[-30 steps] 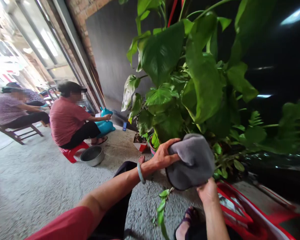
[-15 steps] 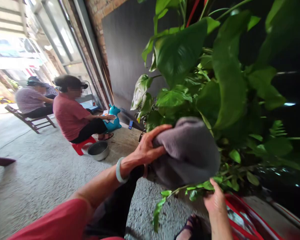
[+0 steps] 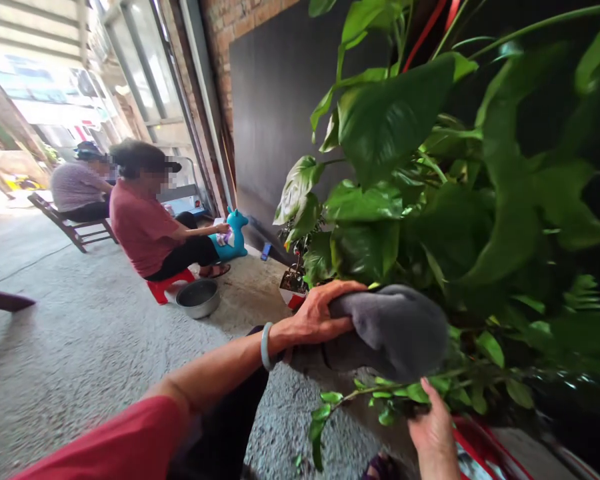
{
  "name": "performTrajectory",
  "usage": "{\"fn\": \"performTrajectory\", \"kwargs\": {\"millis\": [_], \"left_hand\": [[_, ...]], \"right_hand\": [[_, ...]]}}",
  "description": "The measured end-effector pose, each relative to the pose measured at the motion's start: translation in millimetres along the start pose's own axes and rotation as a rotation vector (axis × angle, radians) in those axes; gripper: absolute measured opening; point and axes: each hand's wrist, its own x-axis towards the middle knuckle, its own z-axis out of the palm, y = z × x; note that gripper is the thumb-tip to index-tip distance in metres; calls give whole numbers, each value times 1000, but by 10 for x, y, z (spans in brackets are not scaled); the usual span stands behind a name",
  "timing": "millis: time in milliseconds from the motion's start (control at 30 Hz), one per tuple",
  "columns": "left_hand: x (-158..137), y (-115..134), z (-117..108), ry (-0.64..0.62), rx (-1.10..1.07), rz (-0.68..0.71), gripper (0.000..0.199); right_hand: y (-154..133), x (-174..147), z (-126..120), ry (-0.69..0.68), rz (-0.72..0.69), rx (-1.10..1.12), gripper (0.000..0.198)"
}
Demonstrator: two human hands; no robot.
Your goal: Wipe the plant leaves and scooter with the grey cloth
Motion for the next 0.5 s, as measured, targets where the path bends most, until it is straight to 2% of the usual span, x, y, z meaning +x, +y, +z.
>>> {"fn": "performTrajectory", "kwargs": {"millis": [67,133,200,300,400,500], "left_hand": [[198,-24,27,75,59,77,57],[278,-263,123,46,172,49,64],[188,-601,230,-95,320,-124,68],[-181,-1012,299,-307,477,-434,63],[-555,-1121,266,-541,427,-471,60],[-691,-960,176,-691,234,-386,56]], "right_hand": [[-25,-36,45,-18,15,23,48],[-31,-51,70,0,43,61,49],[-20,-48,71,50,63,94,46],[-2,-43,47,83,79,102,45],[-8,-52,23,43,96,76,48],[-21,-46,10,11,117,29,51]]}}
